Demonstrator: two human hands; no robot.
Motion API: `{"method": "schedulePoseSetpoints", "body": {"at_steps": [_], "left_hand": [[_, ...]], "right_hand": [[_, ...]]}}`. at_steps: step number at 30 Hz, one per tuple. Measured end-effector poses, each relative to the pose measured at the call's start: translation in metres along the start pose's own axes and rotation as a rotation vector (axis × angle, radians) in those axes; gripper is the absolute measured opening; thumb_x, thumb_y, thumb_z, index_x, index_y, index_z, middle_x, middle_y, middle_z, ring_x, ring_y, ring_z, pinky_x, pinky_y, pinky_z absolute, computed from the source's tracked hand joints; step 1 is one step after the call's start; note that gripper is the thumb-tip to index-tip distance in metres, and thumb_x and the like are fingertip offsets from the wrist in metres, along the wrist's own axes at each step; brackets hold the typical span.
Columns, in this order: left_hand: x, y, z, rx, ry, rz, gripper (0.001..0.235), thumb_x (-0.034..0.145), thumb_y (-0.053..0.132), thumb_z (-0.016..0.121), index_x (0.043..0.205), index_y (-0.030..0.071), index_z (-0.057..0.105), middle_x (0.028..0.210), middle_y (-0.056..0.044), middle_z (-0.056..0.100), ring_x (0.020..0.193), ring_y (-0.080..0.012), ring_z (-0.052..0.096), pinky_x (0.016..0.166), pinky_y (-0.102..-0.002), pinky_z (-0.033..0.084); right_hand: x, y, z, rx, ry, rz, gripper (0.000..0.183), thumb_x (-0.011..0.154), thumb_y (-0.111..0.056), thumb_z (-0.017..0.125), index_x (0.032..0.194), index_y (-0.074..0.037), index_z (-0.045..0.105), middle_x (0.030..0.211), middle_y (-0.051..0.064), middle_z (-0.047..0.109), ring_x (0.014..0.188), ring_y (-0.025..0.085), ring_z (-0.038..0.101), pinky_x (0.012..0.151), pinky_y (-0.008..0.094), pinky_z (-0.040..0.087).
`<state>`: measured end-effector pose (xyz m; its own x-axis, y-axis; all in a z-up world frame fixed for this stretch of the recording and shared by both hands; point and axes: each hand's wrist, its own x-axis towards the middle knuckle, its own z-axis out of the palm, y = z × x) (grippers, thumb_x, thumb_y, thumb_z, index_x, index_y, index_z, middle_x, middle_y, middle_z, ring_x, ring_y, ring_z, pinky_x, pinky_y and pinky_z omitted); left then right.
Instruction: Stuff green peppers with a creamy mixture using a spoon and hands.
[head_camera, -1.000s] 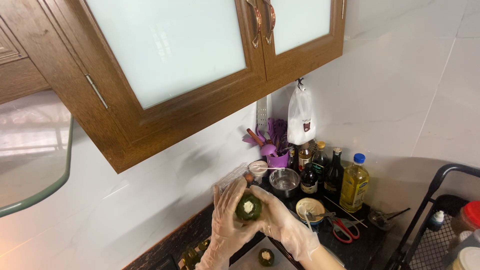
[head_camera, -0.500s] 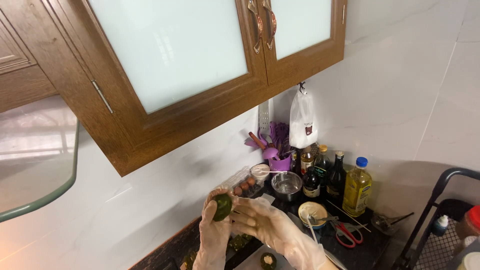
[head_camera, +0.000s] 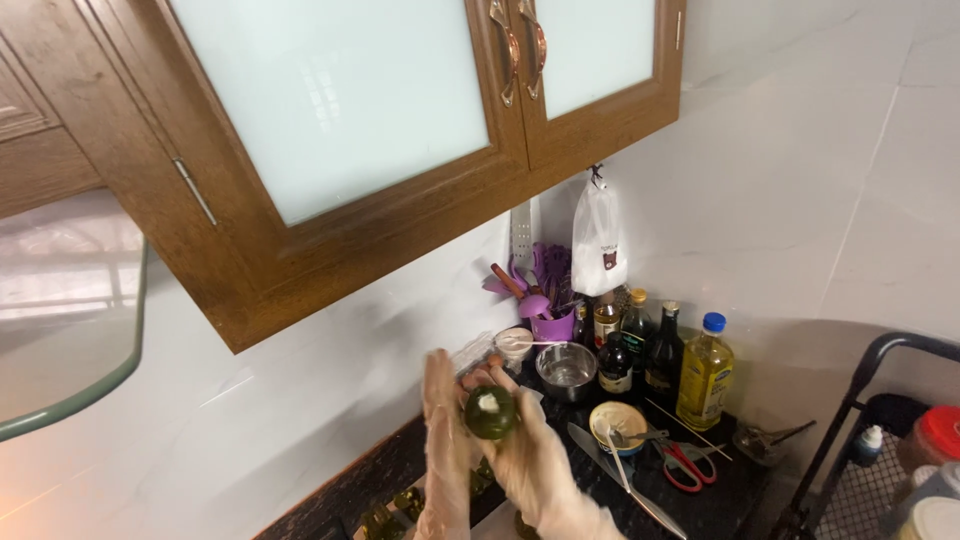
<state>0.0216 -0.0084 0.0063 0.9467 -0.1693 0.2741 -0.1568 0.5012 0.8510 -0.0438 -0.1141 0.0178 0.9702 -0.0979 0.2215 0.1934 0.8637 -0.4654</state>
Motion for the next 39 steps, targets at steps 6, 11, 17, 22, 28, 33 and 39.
{"method": "schedulePoseSetpoints", "body": {"at_steps": [6, 11, 17, 22, 28, 33, 39], "left_hand": [[-0.027, 0.046, 0.004, 1.045, -0.185, 0.650, 0.106, 0.084, 0.053, 0.071, 0.162, 0.008, 0.015, 0.169, -0.019, 0.021, 0.158, -0.0313, 0.020, 0.125, -0.062, -0.001], [-0.017, 0.026, -0.011, 1.314, -0.383, 0.909, 0.103, 0.084, 0.060, 0.074, 0.158, 0.004, 0.030, 0.163, -0.016, 0.038, 0.153, -0.0308, 0.031, 0.125, -0.064, 0.008], [-0.018, 0.012, -0.024, 1.509, -0.442, 1.003, 0.095, 0.086, 0.064, 0.072, 0.158, 0.013, 0.037, 0.161, -0.006, 0.044, 0.152, -0.0249, 0.034, 0.124, -0.061, 0.010], [-0.024, 0.032, -0.014, 1.387, -0.490, 0.987, 0.099, 0.081, 0.058, 0.076, 0.156, 0.009, 0.034, 0.158, -0.013, 0.043, 0.149, -0.0289, 0.036, 0.123, -0.062, 0.006], [-0.025, 0.016, -0.019, 1.261, -0.521, 0.857, 0.101, 0.075, 0.050, 0.086, 0.153, 0.008, 0.038, 0.151, -0.014, 0.050, 0.142, -0.0307, 0.047, 0.124, -0.061, 0.012], [-0.033, -0.050, -0.042, 1.227, -0.222, 0.749, 0.083, 0.083, 0.045, 0.087, 0.149, 0.016, 0.046, 0.142, -0.002, 0.060, 0.137, -0.0209, 0.057, 0.132, -0.056, 0.029], [-0.062, -0.042, -0.050, 1.033, -0.301, 0.472, 0.097, 0.075, 0.025, 0.087, 0.152, 0.001, 0.034, 0.157, -0.026, 0.037, 0.146, -0.0416, 0.035, 0.117, -0.054, 0.029]], "right_hand": [[0.002, -0.030, 0.009, 0.224, -0.023, 0.125, 0.056, 0.104, -0.036, 0.030, 0.148, -0.004, 0.044, 0.144, 0.019, 0.057, 0.129, 0.032, 0.058, 0.107, 0.047, 0.051], [0.009, -0.020, -0.029, 0.047, -0.134, 0.170, 0.048, 0.109, -0.031, 0.038, 0.141, 0.001, 0.055, 0.124, 0.017, 0.066, 0.109, 0.025, 0.068, 0.085, 0.038, 0.063], [0.009, -0.016, -0.038, 0.145, 0.085, 0.296, 0.040, 0.106, -0.025, 0.042, 0.131, 0.003, 0.056, 0.117, 0.016, 0.067, 0.099, 0.024, 0.073, 0.080, 0.036, 0.064], [0.006, -0.023, -0.017, -0.025, 0.182, 0.313, 0.039, 0.103, -0.025, 0.040, 0.128, 0.002, 0.054, 0.114, 0.016, 0.067, 0.096, 0.023, 0.074, 0.079, 0.036, 0.066], [0.012, -0.011, -0.048, -0.125, -0.067, 0.369, 0.033, 0.108, -0.022, 0.042, 0.127, 0.003, 0.051, 0.112, 0.016, 0.064, 0.095, 0.024, 0.073, 0.078, 0.034, 0.066], [0.003, 0.013, -0.055, 0.173, 0.099, 0.528, 0.046, 0.103, -0.032, 0.040, 0.128, 0.004, 0.054, 0.113, 0.019, 0.065, 0.101, 0.027, 0.072, 0.083, 0.033, 0.064], [-0.002, 0.022, -0.111, -0.152, 0.200, 0.610, 0.036, 0.101, -0.030, 0.050, 0.128, -0.008, 0.061, 0.121, 0.011, 0.068, 0.108, 0.024, 0.068, 0.090, 0.041, 0.060]]}}
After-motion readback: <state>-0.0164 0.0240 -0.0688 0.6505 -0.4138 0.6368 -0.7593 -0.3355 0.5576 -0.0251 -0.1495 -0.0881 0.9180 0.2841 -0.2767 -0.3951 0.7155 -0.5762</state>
